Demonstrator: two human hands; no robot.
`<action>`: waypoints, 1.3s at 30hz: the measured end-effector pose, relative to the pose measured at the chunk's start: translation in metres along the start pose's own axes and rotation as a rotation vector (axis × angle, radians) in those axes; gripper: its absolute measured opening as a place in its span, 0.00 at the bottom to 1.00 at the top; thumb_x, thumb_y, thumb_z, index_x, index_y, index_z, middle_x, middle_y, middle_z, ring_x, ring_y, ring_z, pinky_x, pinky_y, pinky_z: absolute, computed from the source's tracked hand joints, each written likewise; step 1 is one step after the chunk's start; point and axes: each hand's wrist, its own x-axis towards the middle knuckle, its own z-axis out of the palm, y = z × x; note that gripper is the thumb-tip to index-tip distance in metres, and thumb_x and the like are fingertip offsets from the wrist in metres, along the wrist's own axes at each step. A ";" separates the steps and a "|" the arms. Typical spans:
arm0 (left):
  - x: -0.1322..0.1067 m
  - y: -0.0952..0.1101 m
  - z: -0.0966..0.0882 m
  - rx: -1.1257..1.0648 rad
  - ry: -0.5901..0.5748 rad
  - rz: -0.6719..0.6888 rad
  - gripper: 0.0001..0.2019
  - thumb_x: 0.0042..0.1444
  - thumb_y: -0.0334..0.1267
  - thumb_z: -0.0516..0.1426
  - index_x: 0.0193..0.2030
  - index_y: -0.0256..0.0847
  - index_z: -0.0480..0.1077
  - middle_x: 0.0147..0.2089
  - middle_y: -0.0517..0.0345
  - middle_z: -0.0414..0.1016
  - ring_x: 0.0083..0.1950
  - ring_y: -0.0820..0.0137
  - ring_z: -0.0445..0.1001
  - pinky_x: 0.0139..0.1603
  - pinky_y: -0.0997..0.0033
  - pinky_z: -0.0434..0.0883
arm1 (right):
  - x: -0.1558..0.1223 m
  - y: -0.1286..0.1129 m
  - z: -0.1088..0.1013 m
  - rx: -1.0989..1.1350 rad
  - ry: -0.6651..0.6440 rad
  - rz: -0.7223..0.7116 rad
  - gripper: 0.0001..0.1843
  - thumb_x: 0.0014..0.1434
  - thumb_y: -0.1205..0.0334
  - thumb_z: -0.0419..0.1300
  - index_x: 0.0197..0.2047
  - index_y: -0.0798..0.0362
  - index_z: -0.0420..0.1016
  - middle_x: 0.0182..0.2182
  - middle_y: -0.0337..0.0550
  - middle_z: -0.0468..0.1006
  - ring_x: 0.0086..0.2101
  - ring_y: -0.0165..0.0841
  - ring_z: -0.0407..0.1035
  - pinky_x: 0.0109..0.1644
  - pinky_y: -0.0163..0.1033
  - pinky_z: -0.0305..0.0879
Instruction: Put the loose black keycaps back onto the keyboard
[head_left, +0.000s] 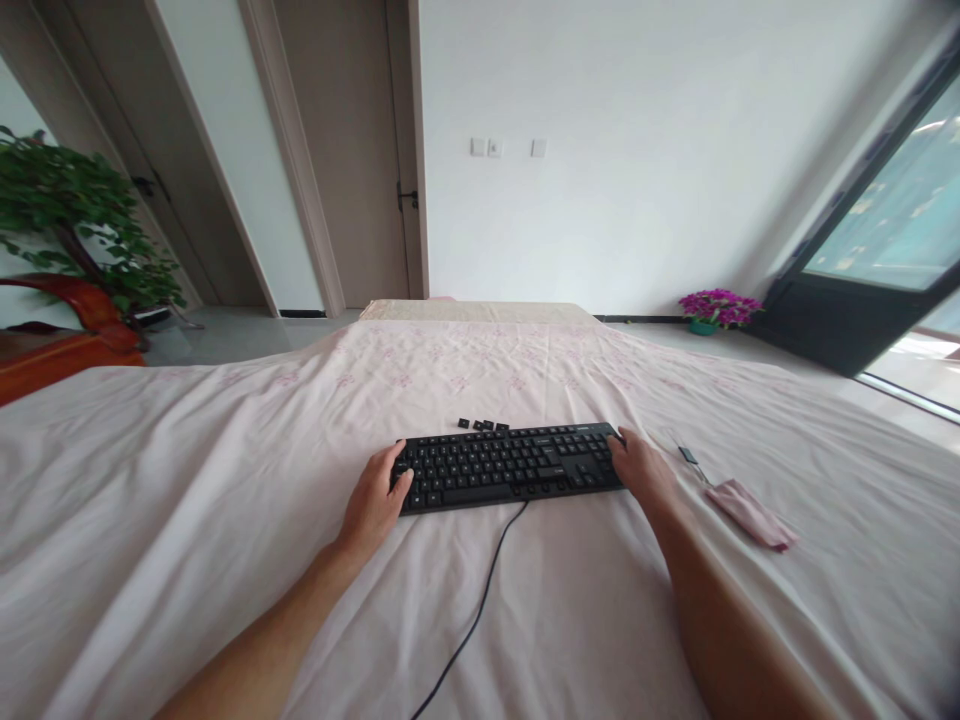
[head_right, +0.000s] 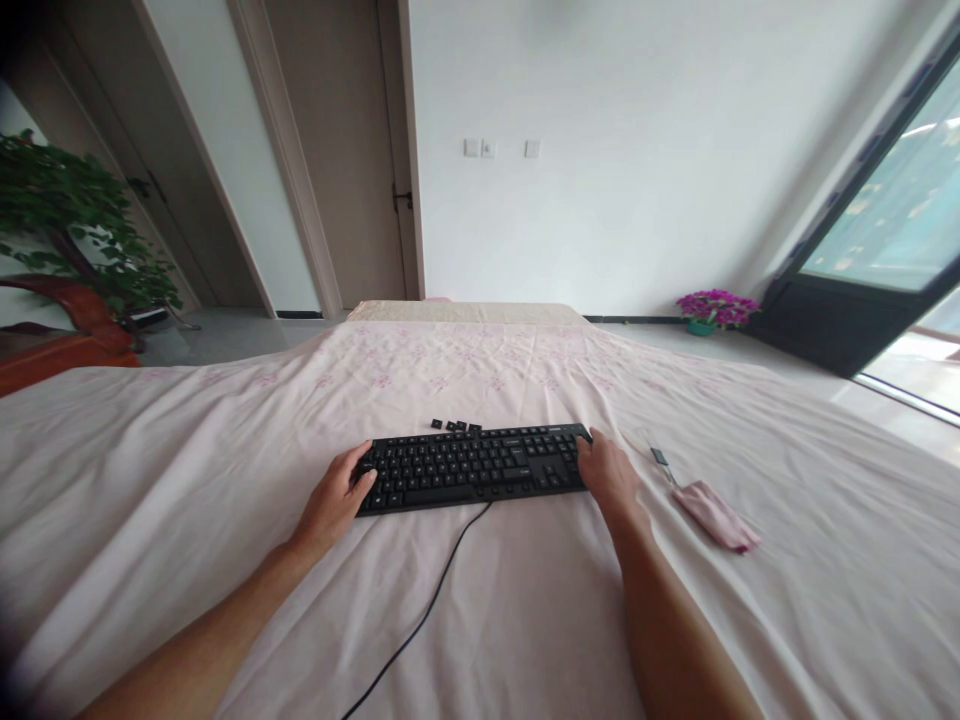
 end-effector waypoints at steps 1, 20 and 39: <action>0.000 0.000 -0.001 0.022 0.007 0.018 0.21 0.60 0.38 0.51 0.60 0.43 0.62 0.56 0.49 0.69 0.57 0.63 0.69 0.59 0.56 0.67 | -0.003 -0.002 -0.001 -0.018 0.006 -0.006 0.30 0.64 0.47 0.42 0.63 0.52 0.62 0.55 0.56 0.70 0.53 0.48 0.65 0.52 0.50 0.60; -0.029 0.082 -0.002 0.439 -0.327 0.542 0.33 0.61 0.56 0.46 0.67 0.38 0.54 0.68 0.46 0.57 0.68 0.58 0.55 0.65 0.50 0.54 | -0.020 -0.025 0.002 -0.095 0.018 -0.134 0.28 0.66 0.47 0.37 0.54 0.46 0.72 0.49 0.51 0.74 0.46 0.45 0.70 0.46 0.48 0.63; 0.001 0.057 -0.007 0.463 -0.396 0.514 0.37 0.60 0.59 0.44 0.71 0.43 0.41 0.72 0.50 0.44 0.71 0.56 0.44 0.68 0.50 0.47 | -0.022 -0.025 -0.003 -0.182 0.019 -0.166 0.26 0.67 0.49 0.39 0.54 0.47 0.72 0.45 0.50 0.75 0.43 0.40 0.71 0.46 0.42 0.62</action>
